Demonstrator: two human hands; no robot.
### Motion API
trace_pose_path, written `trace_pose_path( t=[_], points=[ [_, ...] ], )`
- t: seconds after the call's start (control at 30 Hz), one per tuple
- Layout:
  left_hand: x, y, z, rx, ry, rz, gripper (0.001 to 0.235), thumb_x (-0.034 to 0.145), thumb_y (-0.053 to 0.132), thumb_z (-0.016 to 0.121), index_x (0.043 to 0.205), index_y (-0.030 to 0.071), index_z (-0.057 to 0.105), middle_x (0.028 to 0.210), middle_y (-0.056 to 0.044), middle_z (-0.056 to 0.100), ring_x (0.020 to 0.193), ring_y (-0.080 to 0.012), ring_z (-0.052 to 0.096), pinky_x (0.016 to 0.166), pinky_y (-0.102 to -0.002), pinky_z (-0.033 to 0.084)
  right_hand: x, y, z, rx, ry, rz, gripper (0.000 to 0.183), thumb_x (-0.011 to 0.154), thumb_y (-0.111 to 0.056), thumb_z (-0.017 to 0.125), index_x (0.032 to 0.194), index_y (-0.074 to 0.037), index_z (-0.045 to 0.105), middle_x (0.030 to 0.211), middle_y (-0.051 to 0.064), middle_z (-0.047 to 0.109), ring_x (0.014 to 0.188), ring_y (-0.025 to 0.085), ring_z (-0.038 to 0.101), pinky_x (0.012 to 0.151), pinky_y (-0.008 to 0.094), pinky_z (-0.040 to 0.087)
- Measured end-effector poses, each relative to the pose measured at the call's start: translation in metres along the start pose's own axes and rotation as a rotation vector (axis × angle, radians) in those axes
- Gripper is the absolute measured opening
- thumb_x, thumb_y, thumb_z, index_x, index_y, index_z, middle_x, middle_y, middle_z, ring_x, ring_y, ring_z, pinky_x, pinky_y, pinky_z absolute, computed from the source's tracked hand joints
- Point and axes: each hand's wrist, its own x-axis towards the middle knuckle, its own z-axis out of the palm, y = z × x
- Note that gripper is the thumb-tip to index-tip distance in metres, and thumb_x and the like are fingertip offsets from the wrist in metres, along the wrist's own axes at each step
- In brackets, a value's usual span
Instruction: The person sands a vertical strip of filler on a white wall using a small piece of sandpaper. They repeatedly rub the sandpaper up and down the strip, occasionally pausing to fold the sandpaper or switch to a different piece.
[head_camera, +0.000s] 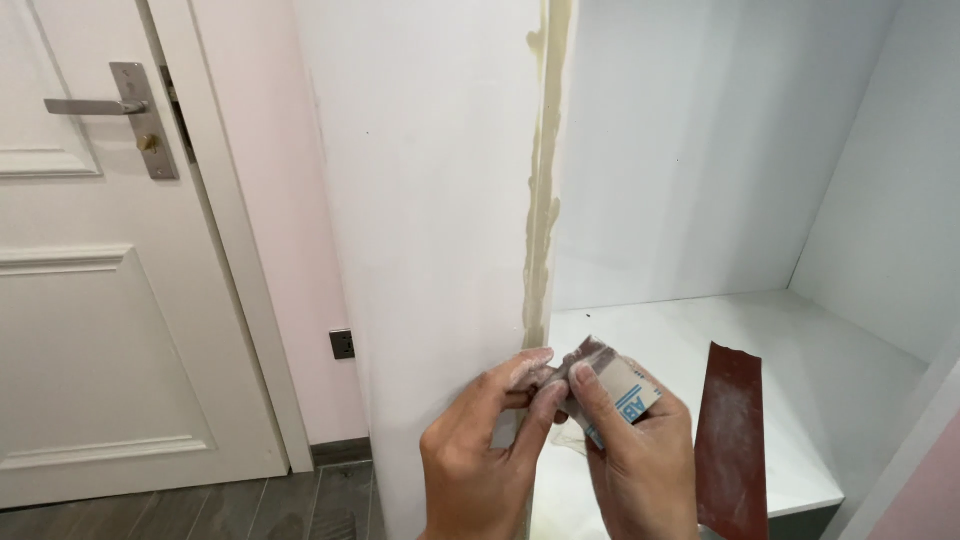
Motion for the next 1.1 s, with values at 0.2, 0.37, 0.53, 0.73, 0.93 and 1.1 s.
trace_pose_path(
  t=[0.2, 0.37, 0.53, 0.73, 0.93, 1.1],
  points=[
    [0.08, -0.045, -0.031, 0.316, 0.007, 0.59, 0.038, 0.115, 0.021, 0.086, 0.142, -0.001, 0.071, 0.138, -0.019, 0.085, 0.131, -0.0352, 0.081, 0.122, -0.053, 0.063, 0.017, -0.067, 0.052, -0.575, -0.118, -0.553, 0.026, 0.116, -0.018, 0.075, 0.095, -0.004, 0.075, 0.073, 0.007, 0.077, 0.063, 0.015, 0.072, 0.067, 0.029, 0.059],
    [0.114, -0.088, -0.027, 0.37, 0.125, 0.636, 0.032, 0.125, 0.021, 0.067, 0.151, 0.003, 0.072, 0.161, -0.018, 0.071, 0.154, -0.0389, 0.066, 0.142, -0.063, 0.047, 0.05, -0.067, 0.073, -0.7, -0.06, -0.644, 0.03, 0.12, -0.029, 0.077, 0.098, -0.01, 0.07, 0.083, -0.001, 0.066, 0.066, 0.013, 0.074, 0.061, 0.029, 0.058],
    [0.116, -0.091, -0.029, 0.382, 0.125, 0.641, 0.031, 0.127, 0.023, 0.063, 0.15, 0.006, 0.074, 0.161, -0.017, 0.071, 0.154, -0.0383, 0.067, 0.141, -0.061, 0.049, 0.056, -0.057, 0.087, -0.824, -0.024, -0.994, 0.02, 0.121, -0.026, 0.078, 0.116, -0.007, 0.083, 0.094, 0.001, 0.072, 0.084, 0.017, 0.066, 0.08, 0.034, 0.054],
    [0.117, -0.088, -0.03, 0.381, 0.118, 0.637, 0.03, 0.127, 0.022, 0.062, 0.149, 0.006, 0.075, 0.16, -0.018, 0.072, 0.153, -0.0386, 0.066, 0.141, -0.061, 0.048, 0.06, -0.038, 0.081, -0.92, 0.051, -1.143, 0.042, 0.122, -0.023, 0.078, 0.089, -0.008, 0.057, 0.081, 0.002, 0.047, 0.072, 0.02, 0.043, 0.069, 0.039, 0.038],
    [0.116, -0.09, -0.027, 0.375, 0.144, 0.645, 0.029, 0.126, 0.021, 0.065, 0.148, 0.006, 0.076, 0.16, -0.018, 0.071, 0.153, -0.0388, 0.066, 0.141, -0.062, 0.049, 0.049, -0.042, 0.089, -0.915, 0.032, -1.104, 0.045, 0.121, -0.026, 0.078, 0.087, -0.01, 0.053, 0.079, 0.001, 0.047, 0.069, 0.019, 0.041, 0.066, 0.039, 0.037],
    [0.117, -0.089, -0.028, 0.375, 0.145, 0.656, 0.028, 0.125, 0.02, 0.066, 0.147, 0.006, 0.077, 0.159, -0.019, 0.072, 0.152, -0.0393, 0.067, 0.14, -0.062, 0.049, 0.066, -0.055, 0.102, -0.887, 0.045, -1.154, 0.034, 0.122, -0.026, 0.076, 0.095, -0.009, 0.064, 0.082, 0.001, 0.053, 0.071, 0.019, 0.048, 0.069, 0.038, 0.041]
  ],
)
